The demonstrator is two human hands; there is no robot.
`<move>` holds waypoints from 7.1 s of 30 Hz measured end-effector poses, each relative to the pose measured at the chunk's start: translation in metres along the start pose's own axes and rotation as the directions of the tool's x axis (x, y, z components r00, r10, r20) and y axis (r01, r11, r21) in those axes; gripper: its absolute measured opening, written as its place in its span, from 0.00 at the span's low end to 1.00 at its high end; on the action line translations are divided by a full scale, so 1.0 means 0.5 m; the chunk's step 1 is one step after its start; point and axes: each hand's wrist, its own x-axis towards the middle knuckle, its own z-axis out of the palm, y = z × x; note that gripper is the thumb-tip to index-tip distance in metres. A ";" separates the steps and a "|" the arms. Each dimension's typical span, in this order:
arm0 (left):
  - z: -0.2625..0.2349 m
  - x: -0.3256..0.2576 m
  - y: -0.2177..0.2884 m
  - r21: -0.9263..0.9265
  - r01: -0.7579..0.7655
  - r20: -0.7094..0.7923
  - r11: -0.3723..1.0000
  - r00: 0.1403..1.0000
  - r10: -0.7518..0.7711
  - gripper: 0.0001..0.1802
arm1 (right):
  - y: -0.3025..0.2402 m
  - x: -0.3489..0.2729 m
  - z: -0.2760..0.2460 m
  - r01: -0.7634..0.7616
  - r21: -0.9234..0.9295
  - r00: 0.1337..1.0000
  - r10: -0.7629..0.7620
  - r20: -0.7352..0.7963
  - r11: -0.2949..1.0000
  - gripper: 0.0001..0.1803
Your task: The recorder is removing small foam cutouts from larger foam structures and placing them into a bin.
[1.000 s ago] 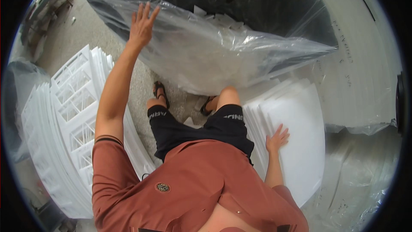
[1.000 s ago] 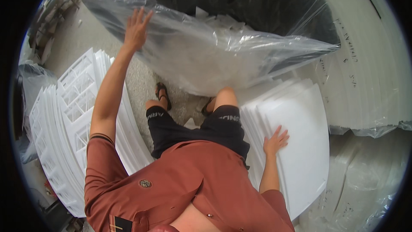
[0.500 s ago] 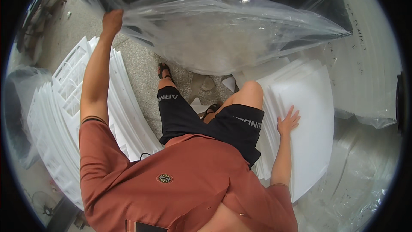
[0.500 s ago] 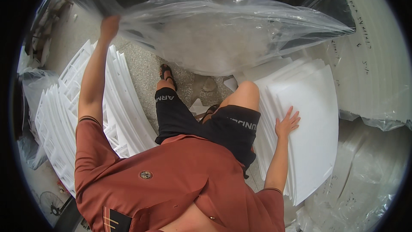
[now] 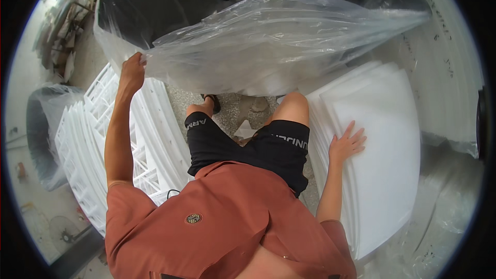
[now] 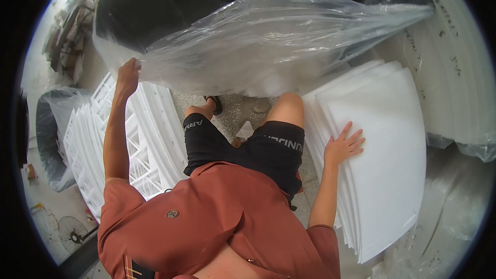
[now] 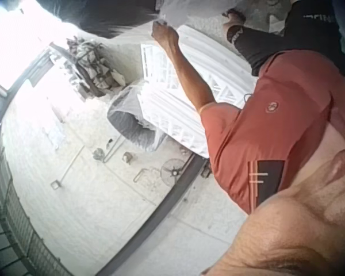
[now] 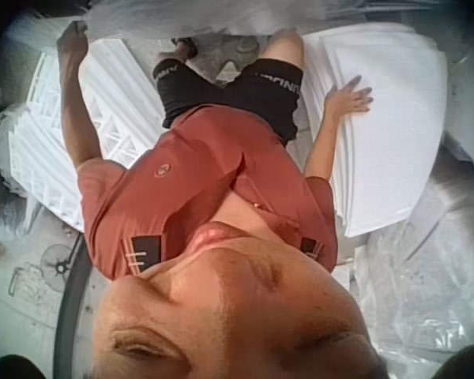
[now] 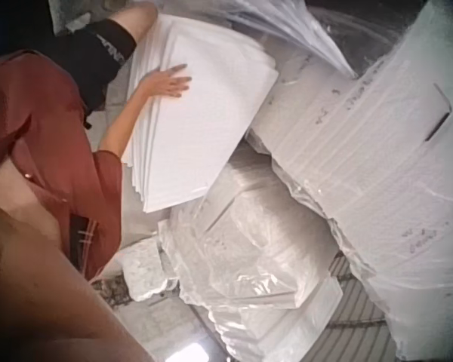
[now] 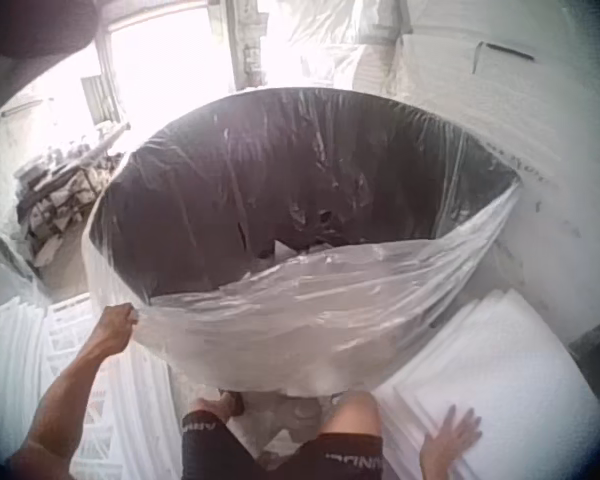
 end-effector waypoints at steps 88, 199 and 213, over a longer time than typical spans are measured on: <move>0.428 -0.335 0.690 -0.909 0.239 0.415 0.341 0.441 0.796 0.25 | 0.088 -0.449 -0.156 -0.306 0.831 0.944 0.261 0.201 0.464 0.29; 0.059 -0.194 -0.086 -0.904 0.230 0.038 0.361 0.883 -0.468 0.24 | -0.558 -0.182 -0.431 0.552 0.679 0.399 -0.562 -0.724 -0.483 0.34; 0.019 -0.167 0.008 -0.996 -0.010 0.012 -0.088 0.968 -0.249 0.18 | -0.625 -0.052 -0.458 -0.047 0.856 0.552 -0.728 -0.407 -0.515 0.66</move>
